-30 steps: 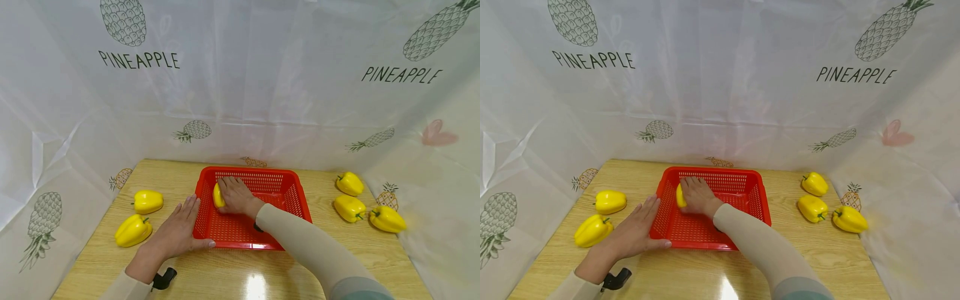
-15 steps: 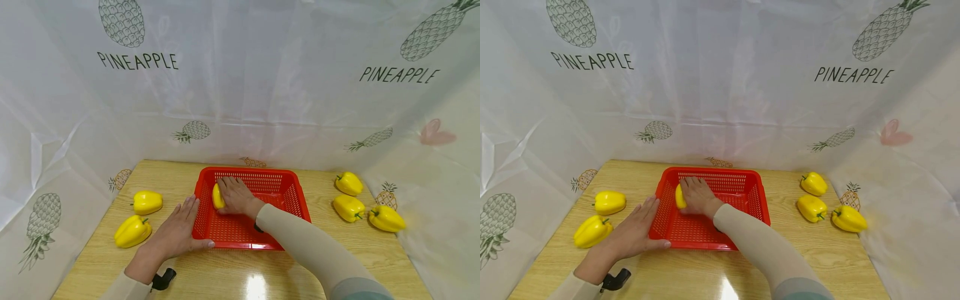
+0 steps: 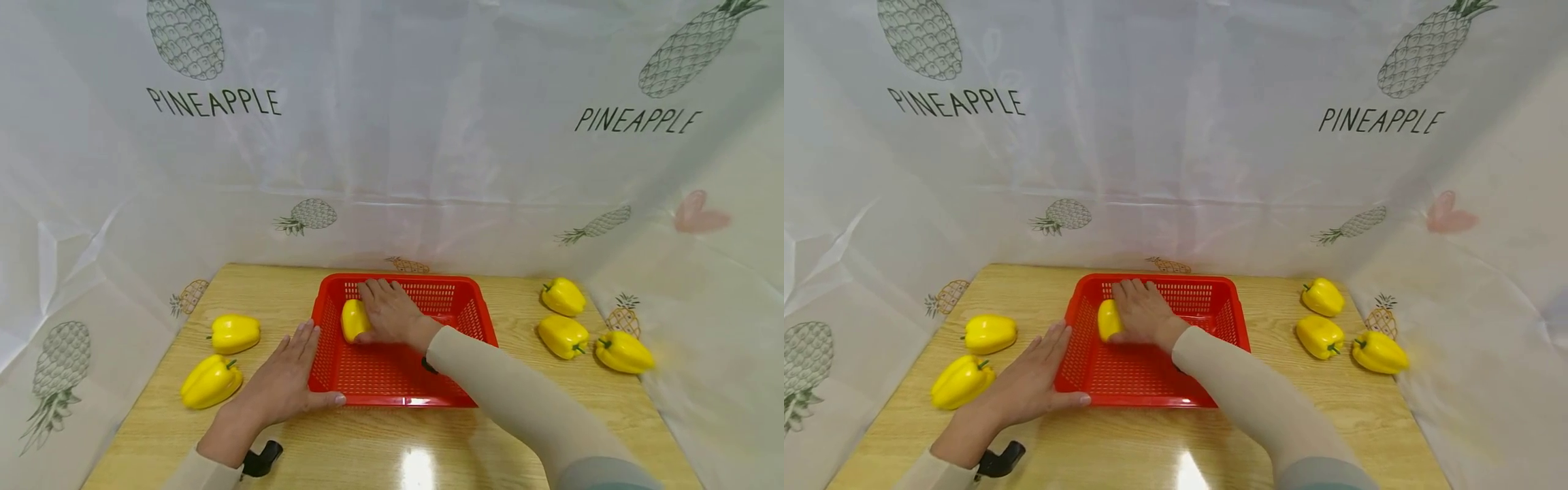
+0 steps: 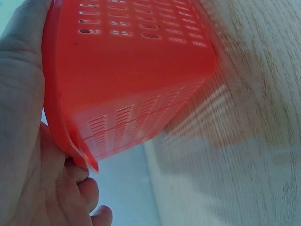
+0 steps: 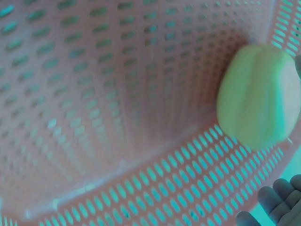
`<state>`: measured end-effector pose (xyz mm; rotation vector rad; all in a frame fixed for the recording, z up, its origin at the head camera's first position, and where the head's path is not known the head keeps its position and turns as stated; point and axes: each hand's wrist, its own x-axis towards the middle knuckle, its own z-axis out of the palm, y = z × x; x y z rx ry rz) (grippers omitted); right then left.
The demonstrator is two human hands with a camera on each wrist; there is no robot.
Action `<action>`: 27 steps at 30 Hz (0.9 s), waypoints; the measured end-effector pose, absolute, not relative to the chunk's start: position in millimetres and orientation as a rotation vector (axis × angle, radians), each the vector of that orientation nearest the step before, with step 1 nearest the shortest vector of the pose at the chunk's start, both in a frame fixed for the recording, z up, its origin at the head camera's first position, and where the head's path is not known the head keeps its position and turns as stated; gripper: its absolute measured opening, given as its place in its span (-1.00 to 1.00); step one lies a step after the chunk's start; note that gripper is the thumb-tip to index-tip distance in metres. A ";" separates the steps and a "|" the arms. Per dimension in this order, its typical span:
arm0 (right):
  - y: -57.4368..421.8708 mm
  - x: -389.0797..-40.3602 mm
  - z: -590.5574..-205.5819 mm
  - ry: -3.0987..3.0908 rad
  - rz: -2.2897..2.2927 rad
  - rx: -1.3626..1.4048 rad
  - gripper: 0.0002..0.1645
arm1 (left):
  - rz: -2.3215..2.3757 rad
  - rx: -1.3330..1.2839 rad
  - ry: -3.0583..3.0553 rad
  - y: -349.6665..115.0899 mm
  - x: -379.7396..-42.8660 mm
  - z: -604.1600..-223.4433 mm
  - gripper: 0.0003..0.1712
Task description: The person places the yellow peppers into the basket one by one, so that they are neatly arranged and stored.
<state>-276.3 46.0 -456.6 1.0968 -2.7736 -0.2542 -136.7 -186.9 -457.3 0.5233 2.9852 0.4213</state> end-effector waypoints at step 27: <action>182.8 -243.0 -389.2 -2.644 -0.047 0.797 -0.02 | 0.443 0.510 2.972 -185.0 -135.4 -455.4 0.63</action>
